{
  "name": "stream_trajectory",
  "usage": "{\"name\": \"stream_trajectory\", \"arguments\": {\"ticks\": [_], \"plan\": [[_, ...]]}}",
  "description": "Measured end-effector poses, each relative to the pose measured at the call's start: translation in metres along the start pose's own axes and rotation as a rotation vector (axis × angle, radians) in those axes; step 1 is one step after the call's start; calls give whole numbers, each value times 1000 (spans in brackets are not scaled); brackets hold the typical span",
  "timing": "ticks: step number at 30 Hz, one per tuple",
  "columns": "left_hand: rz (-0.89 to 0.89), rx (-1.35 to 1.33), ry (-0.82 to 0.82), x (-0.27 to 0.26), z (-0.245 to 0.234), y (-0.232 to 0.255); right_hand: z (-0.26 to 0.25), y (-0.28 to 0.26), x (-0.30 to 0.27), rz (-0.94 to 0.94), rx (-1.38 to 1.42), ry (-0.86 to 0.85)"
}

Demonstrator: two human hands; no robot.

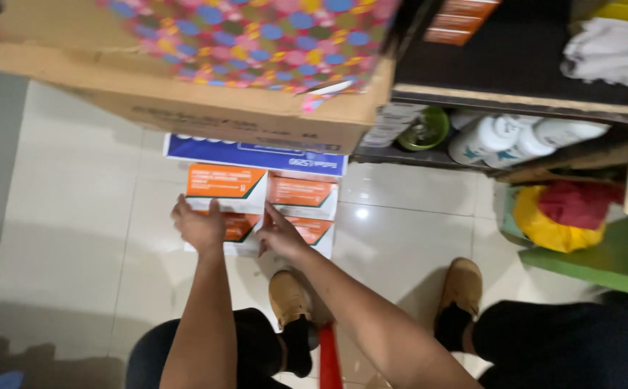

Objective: The person sits on a low stool and wipes the surface of several small orange and white boxes using a white cloth. They pick up each box from a stack on the floor, clean it, and place it onto a shelf in a nearby cabinet.

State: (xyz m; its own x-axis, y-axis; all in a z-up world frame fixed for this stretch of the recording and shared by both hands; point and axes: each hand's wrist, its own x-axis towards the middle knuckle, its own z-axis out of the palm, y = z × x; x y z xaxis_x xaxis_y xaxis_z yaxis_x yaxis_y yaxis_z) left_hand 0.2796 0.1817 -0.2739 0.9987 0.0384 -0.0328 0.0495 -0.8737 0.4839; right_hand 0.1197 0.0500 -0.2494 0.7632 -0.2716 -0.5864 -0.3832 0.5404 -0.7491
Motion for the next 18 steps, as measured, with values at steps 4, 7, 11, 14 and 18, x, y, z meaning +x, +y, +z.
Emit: {"name": "stream_trajectory", "arguments": {"ticks": [4, 7, 11, 14, 18], "plan": [[155, -44, -23, -19, -8, 23, -11, -54, -67, 71, 46, 118], [200, -113, -63, -60, -31, 77, -62, -37, -90, 8, 78, 129], [180, -251, -160, -126, -45, 132, -116, -28, -134, -81, 200, 135], [311, -653, -191, -165, -47, 155, -139, -64, -181, -91, 229, 155], [-137, -916, -534, -187, -69, 153, -194, 47, -188, 353, -312, 25]]}}
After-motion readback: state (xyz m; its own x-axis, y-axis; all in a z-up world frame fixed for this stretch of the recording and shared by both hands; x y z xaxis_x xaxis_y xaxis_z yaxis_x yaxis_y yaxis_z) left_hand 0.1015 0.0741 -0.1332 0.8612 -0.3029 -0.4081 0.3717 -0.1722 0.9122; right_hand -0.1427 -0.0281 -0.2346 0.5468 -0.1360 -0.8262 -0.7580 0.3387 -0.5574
